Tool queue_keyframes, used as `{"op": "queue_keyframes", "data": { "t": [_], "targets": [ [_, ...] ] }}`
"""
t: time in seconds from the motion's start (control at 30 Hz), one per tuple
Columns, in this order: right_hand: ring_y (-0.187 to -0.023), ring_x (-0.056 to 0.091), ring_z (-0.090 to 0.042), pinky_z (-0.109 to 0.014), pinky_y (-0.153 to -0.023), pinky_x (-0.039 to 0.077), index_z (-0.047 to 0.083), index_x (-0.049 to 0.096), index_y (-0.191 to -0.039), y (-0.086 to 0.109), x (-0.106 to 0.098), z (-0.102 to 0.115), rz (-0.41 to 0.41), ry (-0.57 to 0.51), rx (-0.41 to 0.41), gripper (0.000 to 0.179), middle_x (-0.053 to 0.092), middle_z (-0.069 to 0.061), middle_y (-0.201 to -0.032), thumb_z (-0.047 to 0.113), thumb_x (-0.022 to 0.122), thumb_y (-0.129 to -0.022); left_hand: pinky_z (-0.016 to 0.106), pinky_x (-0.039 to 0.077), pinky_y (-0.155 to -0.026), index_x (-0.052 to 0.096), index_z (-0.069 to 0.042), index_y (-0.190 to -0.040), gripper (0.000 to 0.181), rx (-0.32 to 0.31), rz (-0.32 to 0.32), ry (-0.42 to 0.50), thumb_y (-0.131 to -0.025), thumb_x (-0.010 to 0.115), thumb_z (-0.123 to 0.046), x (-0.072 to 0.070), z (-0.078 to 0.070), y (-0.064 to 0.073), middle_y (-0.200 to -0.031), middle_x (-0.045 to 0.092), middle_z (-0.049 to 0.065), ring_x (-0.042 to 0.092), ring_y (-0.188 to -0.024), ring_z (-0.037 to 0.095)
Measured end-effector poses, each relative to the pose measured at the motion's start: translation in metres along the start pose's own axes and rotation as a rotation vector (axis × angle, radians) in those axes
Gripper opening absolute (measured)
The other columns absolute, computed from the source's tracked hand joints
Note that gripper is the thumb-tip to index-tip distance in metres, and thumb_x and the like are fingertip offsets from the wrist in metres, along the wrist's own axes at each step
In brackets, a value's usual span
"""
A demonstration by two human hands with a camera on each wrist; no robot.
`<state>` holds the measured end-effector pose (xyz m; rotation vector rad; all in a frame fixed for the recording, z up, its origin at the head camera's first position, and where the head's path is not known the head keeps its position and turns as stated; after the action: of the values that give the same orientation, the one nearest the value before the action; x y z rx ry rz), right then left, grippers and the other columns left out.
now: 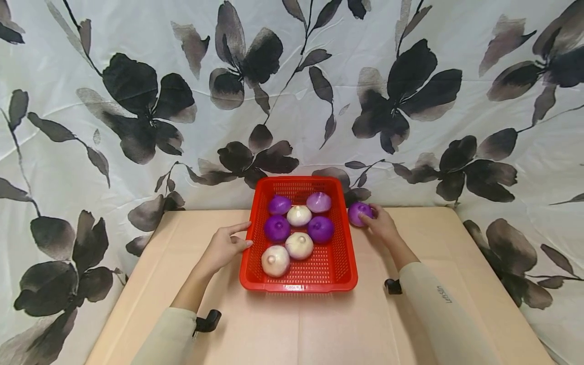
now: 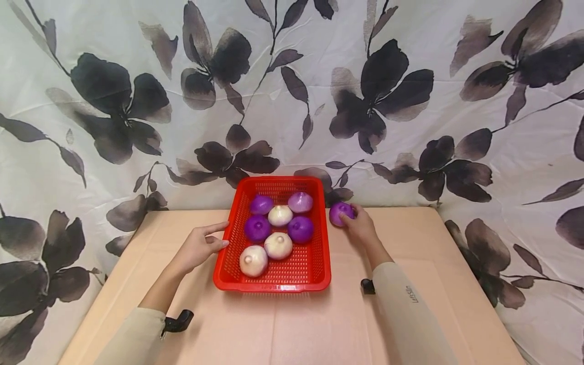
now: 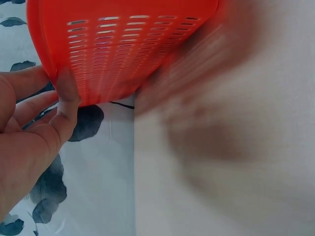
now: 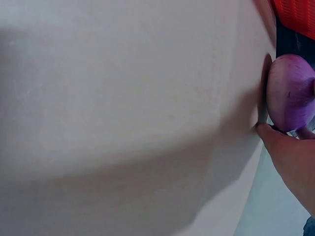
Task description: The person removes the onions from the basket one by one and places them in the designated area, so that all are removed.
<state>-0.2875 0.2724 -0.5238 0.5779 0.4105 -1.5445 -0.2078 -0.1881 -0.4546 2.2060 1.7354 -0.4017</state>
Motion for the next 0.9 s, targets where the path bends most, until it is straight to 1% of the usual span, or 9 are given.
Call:
{"op": "queue_keyframes", "data": {
  "t": [0.23,0.33,0.43,0.53,0.7,0.83,0.9],
  "targets": [
    [-0.147,0.035,-0.050,-0.057,-0.124,0.027,-0.007,0.029,-0.158,-0.0007,0.0002,0.0009,0.008,0.016,-0.012,0.071,0.035,-0.035,-0.158,0.029,0.059,-0.104,0.036,0.062,-0.076,0.052,0.004,-0.148,0.059,0.009,0.003,-0.002,-0.093,0.072,0.000,-0.0011,-0.0017,0.0002,-0.092,0.076,0.028,0.074,-0.077,0.020],
    [-0.147,0.035,-0.050,-0.057,-0.124,0.027,-0.008,0.027,-0.158,-0.0005,0.0006,0.0012,0.017,0.022,-0.017,0.072,0.035,-0.036,-0.157,0.029,0.059,-0.105,0.040,0.063,-0.079,0.052,0.004,-0.148,0.059,0.005,0.001,-0.004,-0.093,0.072,0.000,-0.0007,-0.0014,0.0006,-0.093,0.076,0.027,0.075,-0.078,0.020],
    [-0.147,0.036,-0.050,-0.057,-0.124,0.028,-0.008,0.027,-0.158,-0.0002,0.0008,0.0013,0.019,0.023,-0.027,0.071,0.036,-0.036,-0.157,0.028,0.058,-0.105,0.044,0.062,-0.082,0.053,0.002,-0.148,0.059,0.002,-0.004,-0.010,-0.093,0.072,-0.001,-0.0006,-0.0010,0.0010,-0.090,0.076,0.025,0.074,-0.077,0.019],
    [-0.147,0.036,-0.050,-0.057,-0.124,0.027,-0.008,0.028,-0.157,0.0004,0.0009,0.0018,0.019,0.024,-0.033,0.071,0.036,-0.036,-0.157,0.028,0.059,-0.105,0.044,0.062,-0.082,0.052,0.002,-0.148,0.059,0.003,-0.007,-0.017,-0.093,0.072,-0.001,-0.0001,-0.0003,0.0012,-0.087,0.077,0.023,0.074,-0.077,0.017],
    [-0.147,0.035,-0.051,-0.058,-0.124,0.028,-0.008,0.026,-0.158,0.0014,0.0012,0.0018,0.024,0.022,-0.030,0.072,0.035,-0.036,-0.158,0.028,0.059,-0.105,0.039,0.062,-0.079,0.052,0.003,-0.149,0.059,-0.001,-0.007,-0.032,-0.093,0.072,-0.001,0.0007,0.0005,0.0011,-0.088,0.076,0.023,0.073,-0.077,0.017],
    [-0.147,0.036,-0.049,-0.057,-0.123,0.030,-0.006,0.024,-0.160,0.0021,0.0001,0.0022,0.029,-0.009,-0.026,0.074,0.033,-0.034,-0.160,0.028,0.060,-0.105,0.029,0.059,-0.072,0.051,0.002,-0.149,0.060,-0.002,-0.009,-0.035,-0.093,0.072,-0.002,0.0005,0.0003,0.0007,-0.090,0.076,0.025,0.073,-0.076,0.018],
    [-0.148,0.037,-0.048,-0.056,-0.123,0.031,-0.005,0.023,-0.160,0.0030,-0.0015,0.0038,0.025,-0.028,-0.034,0.075,0.032,-0.033,-0.161,0.028,0.061,-0.104,0.026,0.058,-0.071,0.052,0.001,-0.149,0.059,-0.005,-0.010,-0.033,-0.093,0.072,-0.002,-0.0002,0.0000,0.0004,-0.092,0.076,0.025,0.073,-0.076,0.018]
  ]
}}
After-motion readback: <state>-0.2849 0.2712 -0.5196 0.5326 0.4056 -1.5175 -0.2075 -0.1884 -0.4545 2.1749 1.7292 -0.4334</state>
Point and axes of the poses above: each hand's wrist, its own y-axis away from the middle knuckle, its own x-axis out of the palm, z = x × y, the point moved 1 cm from there along -y, towards the middle knuckle
